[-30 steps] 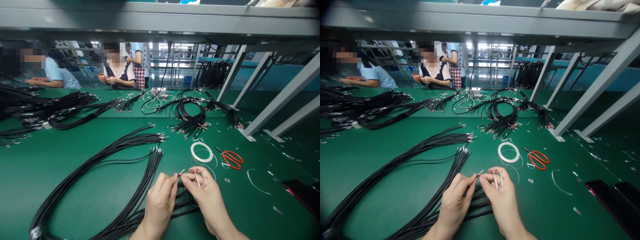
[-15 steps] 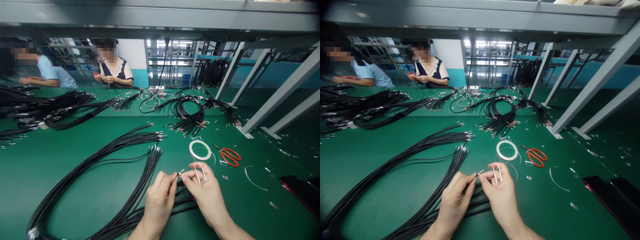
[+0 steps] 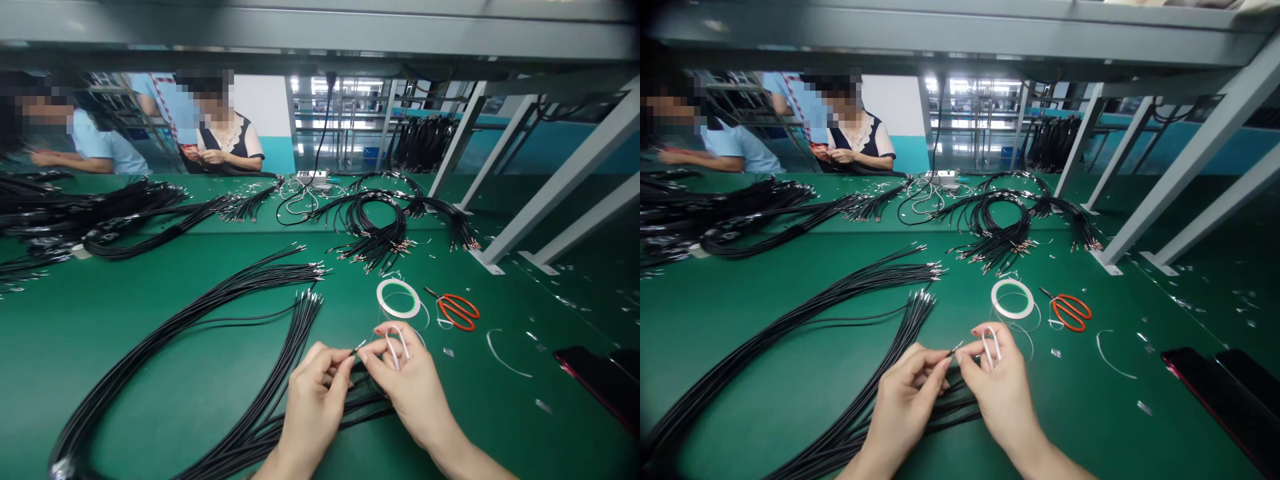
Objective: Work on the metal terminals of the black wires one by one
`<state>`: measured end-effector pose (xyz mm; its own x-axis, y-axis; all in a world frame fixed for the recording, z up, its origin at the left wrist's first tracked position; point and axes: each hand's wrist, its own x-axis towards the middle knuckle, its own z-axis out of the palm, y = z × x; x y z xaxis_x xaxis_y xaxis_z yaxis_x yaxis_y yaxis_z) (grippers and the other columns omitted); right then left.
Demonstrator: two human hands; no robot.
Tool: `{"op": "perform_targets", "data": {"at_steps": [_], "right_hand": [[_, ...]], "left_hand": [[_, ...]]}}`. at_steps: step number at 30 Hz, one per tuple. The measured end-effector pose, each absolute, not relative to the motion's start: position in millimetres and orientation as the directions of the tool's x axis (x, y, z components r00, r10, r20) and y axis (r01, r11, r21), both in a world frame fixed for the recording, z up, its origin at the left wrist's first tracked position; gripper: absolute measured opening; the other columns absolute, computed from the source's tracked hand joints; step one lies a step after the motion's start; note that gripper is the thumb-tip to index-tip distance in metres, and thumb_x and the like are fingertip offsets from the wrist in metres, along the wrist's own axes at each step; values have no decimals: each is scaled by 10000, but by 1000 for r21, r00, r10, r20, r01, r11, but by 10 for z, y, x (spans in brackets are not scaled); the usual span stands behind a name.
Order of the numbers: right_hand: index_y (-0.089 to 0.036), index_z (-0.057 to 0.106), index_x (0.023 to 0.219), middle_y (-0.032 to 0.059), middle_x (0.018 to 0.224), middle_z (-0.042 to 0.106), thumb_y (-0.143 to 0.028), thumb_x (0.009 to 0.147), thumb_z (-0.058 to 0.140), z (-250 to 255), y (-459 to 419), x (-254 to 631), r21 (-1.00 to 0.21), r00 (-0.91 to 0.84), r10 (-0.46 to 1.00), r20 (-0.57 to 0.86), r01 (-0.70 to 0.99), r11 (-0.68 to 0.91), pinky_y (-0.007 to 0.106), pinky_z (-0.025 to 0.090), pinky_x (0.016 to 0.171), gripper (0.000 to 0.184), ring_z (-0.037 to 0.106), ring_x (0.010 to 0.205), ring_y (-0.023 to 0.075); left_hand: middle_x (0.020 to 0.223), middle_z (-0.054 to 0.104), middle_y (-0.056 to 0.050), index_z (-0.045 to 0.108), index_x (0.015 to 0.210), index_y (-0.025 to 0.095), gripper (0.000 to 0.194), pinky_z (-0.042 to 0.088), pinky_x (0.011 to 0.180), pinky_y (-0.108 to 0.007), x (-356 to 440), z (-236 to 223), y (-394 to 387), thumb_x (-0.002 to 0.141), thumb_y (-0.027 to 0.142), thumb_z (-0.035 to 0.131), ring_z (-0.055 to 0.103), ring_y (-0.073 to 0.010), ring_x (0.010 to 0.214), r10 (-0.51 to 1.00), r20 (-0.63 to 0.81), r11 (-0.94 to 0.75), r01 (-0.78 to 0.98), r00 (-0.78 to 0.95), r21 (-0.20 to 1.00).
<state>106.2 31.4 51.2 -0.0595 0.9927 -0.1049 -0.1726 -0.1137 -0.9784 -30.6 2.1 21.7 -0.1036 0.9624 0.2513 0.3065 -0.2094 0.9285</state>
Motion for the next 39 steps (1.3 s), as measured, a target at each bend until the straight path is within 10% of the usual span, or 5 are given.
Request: {"op": "perform_targets", "data": {"at_steps": [6,16,39], "right_hand": [[-218,448,943,-45,626,657,-321,709,763,510,332,1077,-974,-80,988,-129,-174,-142,201,293,449,406,439,457,76],[-219,466,938,-26,628,675,-294,709,779,503,343,1077,-973,-89,989,-121,-188,-136,194,344,473,395,561,536,111],[-210,488,995,14,721,730,-364,773,742,506,346,1125,-973,-66,985,-156,-159,-165,246,447,597,371,624,641,156]], "left_hand": [[723,565,-8,685,875,155,120,490,486,-217,-304,205,22,885,227,591,623,-120,541,945,307,-237,407,-116,882],[724,548,10,680,798,125,205,494,465,-195,-287,264,72,825,326,655,590,-81,483,990,-80,81,0,-114,997],[458,635,-1,651,706,114,321,413,454,-165,-365,282,104,759,416,745,529,-71,387,962,-272,271,-247,32,930]]}}
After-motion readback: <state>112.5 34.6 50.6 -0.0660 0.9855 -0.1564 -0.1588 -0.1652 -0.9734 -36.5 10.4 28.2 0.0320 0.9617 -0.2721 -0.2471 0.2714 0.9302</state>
